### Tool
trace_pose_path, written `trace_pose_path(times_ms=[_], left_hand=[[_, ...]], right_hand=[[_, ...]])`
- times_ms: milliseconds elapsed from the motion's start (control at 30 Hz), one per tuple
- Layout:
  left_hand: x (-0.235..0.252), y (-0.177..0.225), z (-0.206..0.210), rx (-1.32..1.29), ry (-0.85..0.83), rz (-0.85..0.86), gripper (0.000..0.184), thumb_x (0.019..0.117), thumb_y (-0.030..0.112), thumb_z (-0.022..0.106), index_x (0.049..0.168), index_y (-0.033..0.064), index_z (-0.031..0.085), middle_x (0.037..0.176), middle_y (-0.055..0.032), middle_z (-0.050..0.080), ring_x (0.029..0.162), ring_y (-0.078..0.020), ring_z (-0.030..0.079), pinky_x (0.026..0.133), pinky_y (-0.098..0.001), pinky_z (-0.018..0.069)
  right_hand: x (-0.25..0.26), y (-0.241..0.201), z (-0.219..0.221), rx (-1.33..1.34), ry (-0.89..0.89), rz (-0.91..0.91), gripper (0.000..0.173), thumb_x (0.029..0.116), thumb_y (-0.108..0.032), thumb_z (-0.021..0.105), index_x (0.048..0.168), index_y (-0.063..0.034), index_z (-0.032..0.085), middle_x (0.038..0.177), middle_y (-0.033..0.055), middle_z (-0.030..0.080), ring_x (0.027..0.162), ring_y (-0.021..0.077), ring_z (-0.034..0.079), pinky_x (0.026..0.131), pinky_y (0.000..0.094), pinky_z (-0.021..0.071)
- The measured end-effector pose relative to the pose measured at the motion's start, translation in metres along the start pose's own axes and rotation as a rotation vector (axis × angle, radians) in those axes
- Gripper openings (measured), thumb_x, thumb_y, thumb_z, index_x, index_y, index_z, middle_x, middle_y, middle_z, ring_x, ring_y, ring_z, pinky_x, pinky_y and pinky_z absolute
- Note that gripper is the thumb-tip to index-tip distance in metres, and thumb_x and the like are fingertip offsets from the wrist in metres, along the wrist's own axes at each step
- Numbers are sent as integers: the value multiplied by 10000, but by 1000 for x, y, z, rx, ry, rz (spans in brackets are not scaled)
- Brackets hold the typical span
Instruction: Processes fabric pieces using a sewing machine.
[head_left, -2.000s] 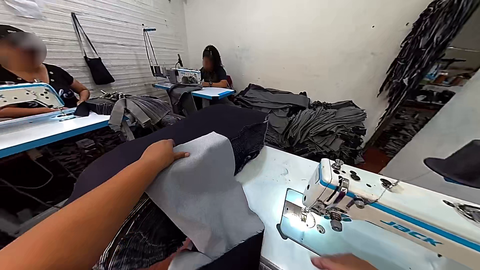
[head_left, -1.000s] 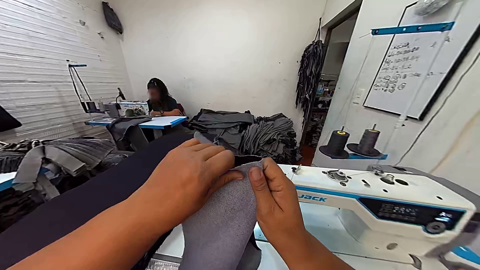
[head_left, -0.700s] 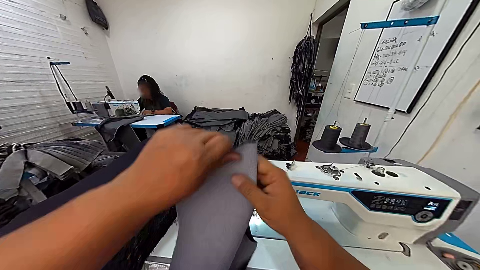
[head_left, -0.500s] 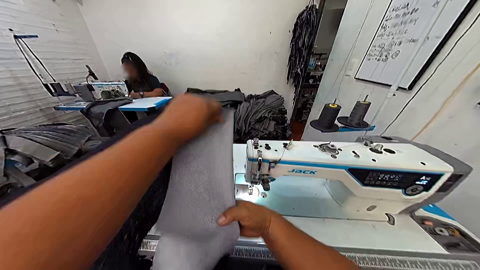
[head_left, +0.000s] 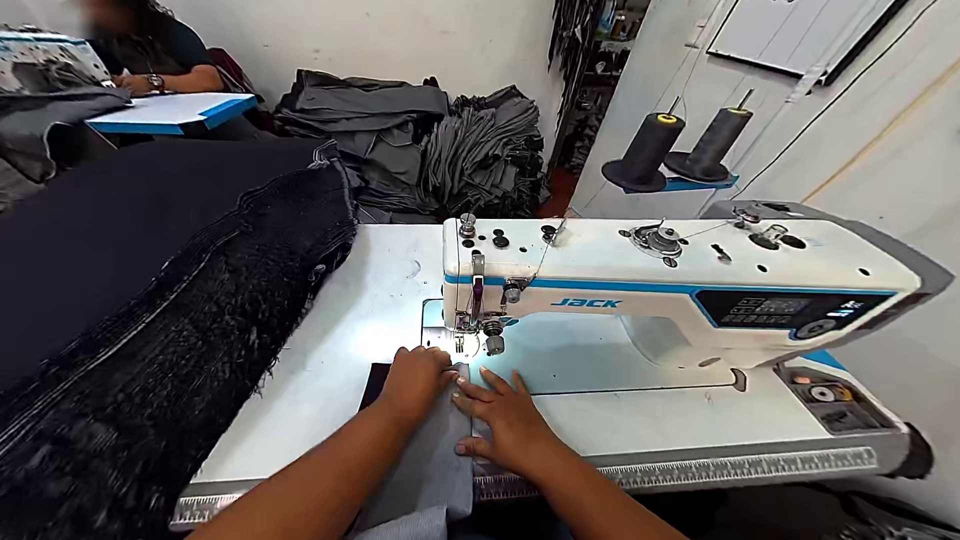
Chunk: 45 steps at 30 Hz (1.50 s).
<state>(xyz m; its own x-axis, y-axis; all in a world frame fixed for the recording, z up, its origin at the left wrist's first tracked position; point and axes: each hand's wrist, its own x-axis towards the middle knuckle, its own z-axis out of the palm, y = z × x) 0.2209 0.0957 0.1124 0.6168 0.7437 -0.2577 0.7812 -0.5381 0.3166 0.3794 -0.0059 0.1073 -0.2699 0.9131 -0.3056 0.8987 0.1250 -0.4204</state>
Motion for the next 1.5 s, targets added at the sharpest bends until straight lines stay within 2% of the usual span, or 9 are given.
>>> trace_pose_path(times_ms=[133,267,567,800,900,1100,1267,1333,1500], left_hand=[[19,-19,11,-107,196,-45,362,1066,332,560,1170,23,716,1149,-139,713,1134,-302,639,1027,-501,421],[33,-25,-1,-81,171,-40,389,1080,347,524,1221,26,694,1230,-137,698,1199,-294,619,1058,-483,409],[32,-24,3,-54,181,-46,382,1071,348,543,1199,27,706,1204,-126,709,1166,-295,629,1022,-473,425],[37,-23,-4,-22,161,-44,409,1075,359,534,1181,2,702,1166,-157,707,1164,-311,628,1032,-478,417],[45,-26,-7,1,182,-53,369,1073,296,540,1149,-33,688,1172,-192,695,1177,-340,623,1030,-506,416],[73,-36,-13,-16,352,-38,254,1042,181,585,1161,-2,716,1154,-183,721,1136,-362,658,990,-570,452],[79,-38,-12,-17,502,-82,168,970,160,697,1068,29,735,1141,-162,705,1137,-374,627,996,-597,418],[78,-39,-9,8,534,-42,213,959,182,720,1115,41,751,1184,-156,708,1163,-371,624,996,-592,423],[73,-39,-11,9,391,-94,330,956,248,733,1234,72,716,1291,-151,650,1239,-371,569,1017,-547,447]], right_hand=[[26,15,1,40,55,18,769,926,-658,596,1561,-248,459,1673,-44,323,1593,328,86,1181,730,-61],[39,16,-2,48,91,36,773,923,-679,580,1557,-252,465,1663,-44,346,1591,323,105,1185,723,-68],[37,14,1,50,98,37,776,917,-691,576,1545,-245,483,1655,-55,360,1592,305,110,1196,701,-63],[36,16,4,56,138,25,737,935,-670,565,1529,-238,508,1637,-51,395,1584,314,153,1198,703,-38],[36,17,5,69,155,5,740,928,-672,573,1520,-232,521,1632,-48,404,1582,317,160,1191,715,-31],[35,20,6,76,168,-29,722,933,-660,577,1515,-234,527,1627,-49,412,1582,311,166,1190,721,-20],[36,23,9,87,200,-44,720,918,-687,577,1490,-249,559,1606,-58,444,1576,303,193,1197,715,-11],[38,23,8,96,197,-28,732,909,-708,571,1478,-247,572,1600,-61,453,1577,292,192,1203,703,-26],[37,15,5,100,143,39,781,888,-692,624,1509,-227,534,1626,-59,411,1585,278,162,1212,682,-52]])
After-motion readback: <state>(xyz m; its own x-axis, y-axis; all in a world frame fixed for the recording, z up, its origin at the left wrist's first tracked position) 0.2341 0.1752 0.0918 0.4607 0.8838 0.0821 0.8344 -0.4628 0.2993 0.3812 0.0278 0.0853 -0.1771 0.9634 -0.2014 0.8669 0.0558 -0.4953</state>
